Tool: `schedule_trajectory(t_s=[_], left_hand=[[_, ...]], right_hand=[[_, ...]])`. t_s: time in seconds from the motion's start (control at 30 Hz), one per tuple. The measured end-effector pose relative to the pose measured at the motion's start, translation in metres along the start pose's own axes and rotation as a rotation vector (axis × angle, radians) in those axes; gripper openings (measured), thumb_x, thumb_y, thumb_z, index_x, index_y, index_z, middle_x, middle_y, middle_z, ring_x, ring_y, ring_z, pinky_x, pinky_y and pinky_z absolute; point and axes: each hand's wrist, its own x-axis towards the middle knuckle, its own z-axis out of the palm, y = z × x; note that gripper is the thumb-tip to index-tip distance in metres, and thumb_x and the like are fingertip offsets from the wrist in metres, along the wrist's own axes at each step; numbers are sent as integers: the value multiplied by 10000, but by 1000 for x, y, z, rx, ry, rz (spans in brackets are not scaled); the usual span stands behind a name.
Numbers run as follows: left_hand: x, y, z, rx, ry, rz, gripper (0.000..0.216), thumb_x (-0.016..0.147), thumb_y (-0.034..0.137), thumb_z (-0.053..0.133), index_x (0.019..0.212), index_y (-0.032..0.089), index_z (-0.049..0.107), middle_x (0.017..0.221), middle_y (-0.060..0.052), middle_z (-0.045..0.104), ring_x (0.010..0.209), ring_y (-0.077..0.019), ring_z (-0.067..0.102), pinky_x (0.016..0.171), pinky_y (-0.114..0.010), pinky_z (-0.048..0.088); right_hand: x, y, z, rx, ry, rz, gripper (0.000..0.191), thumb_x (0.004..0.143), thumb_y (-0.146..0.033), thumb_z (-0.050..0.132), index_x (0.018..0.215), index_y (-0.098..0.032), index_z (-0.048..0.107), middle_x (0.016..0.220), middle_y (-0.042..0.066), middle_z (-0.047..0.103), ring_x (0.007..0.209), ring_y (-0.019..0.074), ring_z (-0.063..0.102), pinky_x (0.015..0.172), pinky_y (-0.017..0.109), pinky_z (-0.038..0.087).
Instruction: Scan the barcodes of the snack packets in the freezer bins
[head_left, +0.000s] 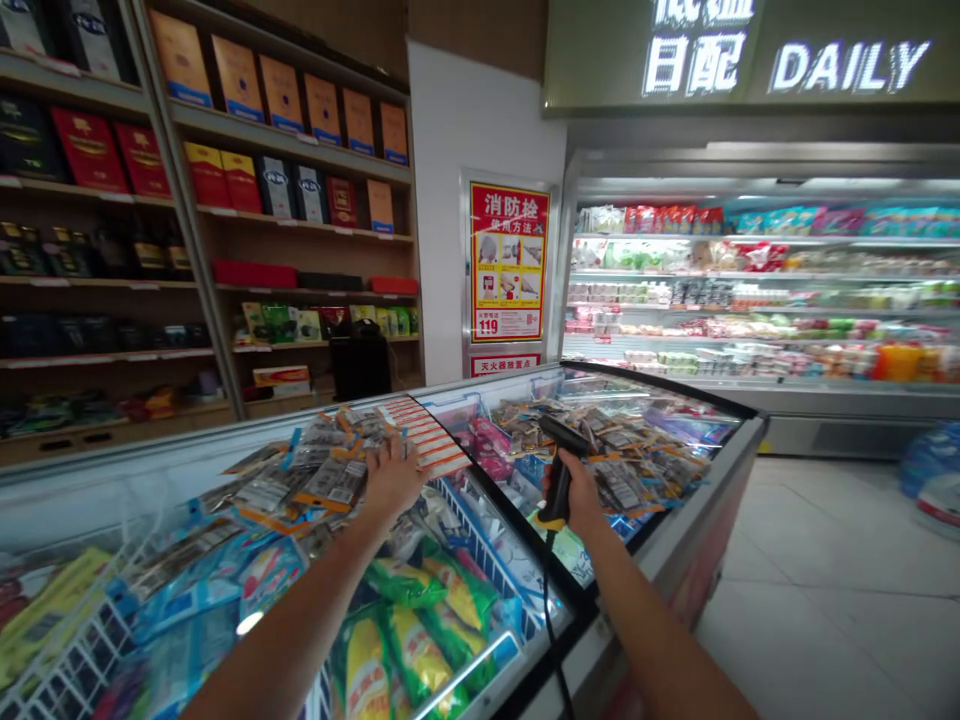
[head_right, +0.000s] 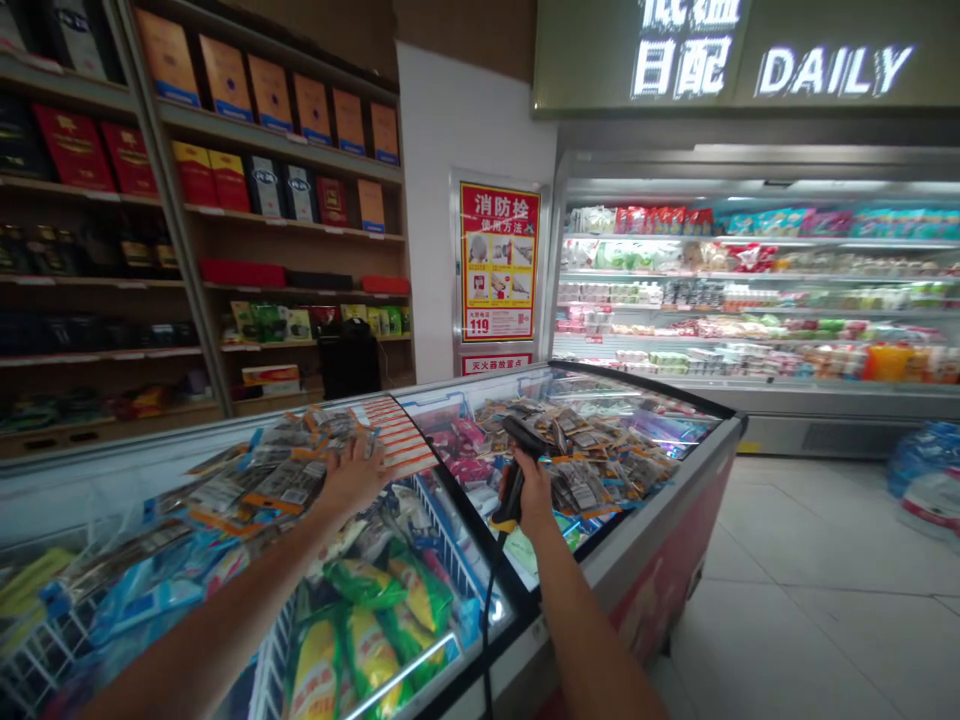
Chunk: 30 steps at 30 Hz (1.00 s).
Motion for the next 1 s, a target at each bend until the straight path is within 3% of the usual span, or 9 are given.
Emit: schedule_trajectory(t_s=[0.17,0.3,0.4,0.47,0.57,0.73,1.0], left_hand=[[18,-1,6,-217,60,-11,231,716,197,411,730,120,628,1023,-156,546,935,-241,516,824,-328,363],[33,-18,4,-472,155,-272,309,581,97,488,875,121,582,864,-119,597,868,-237,542,747,-303,398],[38,-22,2,-828,-7,-368,473,487,41,510,941,165,559,746,-50,623,753,-218,572,657,-288,423],[39,-11,2,-1126,-115,-347,544,469,19,476,985,175,544,729,-24,629,686,-185,578,606,-266,432],[39,21,3,-1454,-163,-234,564,465,23,435,1002,153,549,729,-11,637,673,-168,582,591,-259,443],[38,73,12,-1703,-235,-155,442,489,70,470,902,131,615,718,-15,644,706,-187,591,623,-285,456],[43,74,30,-1753,-186,-198,550,473,4,446,984,144,592,781,-21,656,722,-172,597,618,-267,465]], right_hand=[[-2,-3,2,37,-21,15,226,612,-361,576,708,-163,525,443,-37,529,330,87,449,298,192,357],[-7,-2,10,127,-76,81,228,625,-366,566,737,-172,523,463,-41,526,356,82,458,320,182,359],[-14,0,16,145,-150,132,221,637,-366,560,728,-170,518,471,-41,522,363,81,459,325,181,355],[-17,2,19,145,-202,159,233,648,-377,552,752,-170,523,477,-40,521,370,85,462,331,186,359],[-21,3,20,145,-270,192,289,661,-413,536,817,-170,537,497,-32,531,378,87,466,347,194,372],[-21,0,15,167,-266,202,323,662,-466,522,800,-174,541,509,-20,545,385,88,474,355,193,380],[-23,-1,17,114,-257,228,309,661,-453,530,740,-154,539,503,-9,545,371,86,459,347,199,382]])
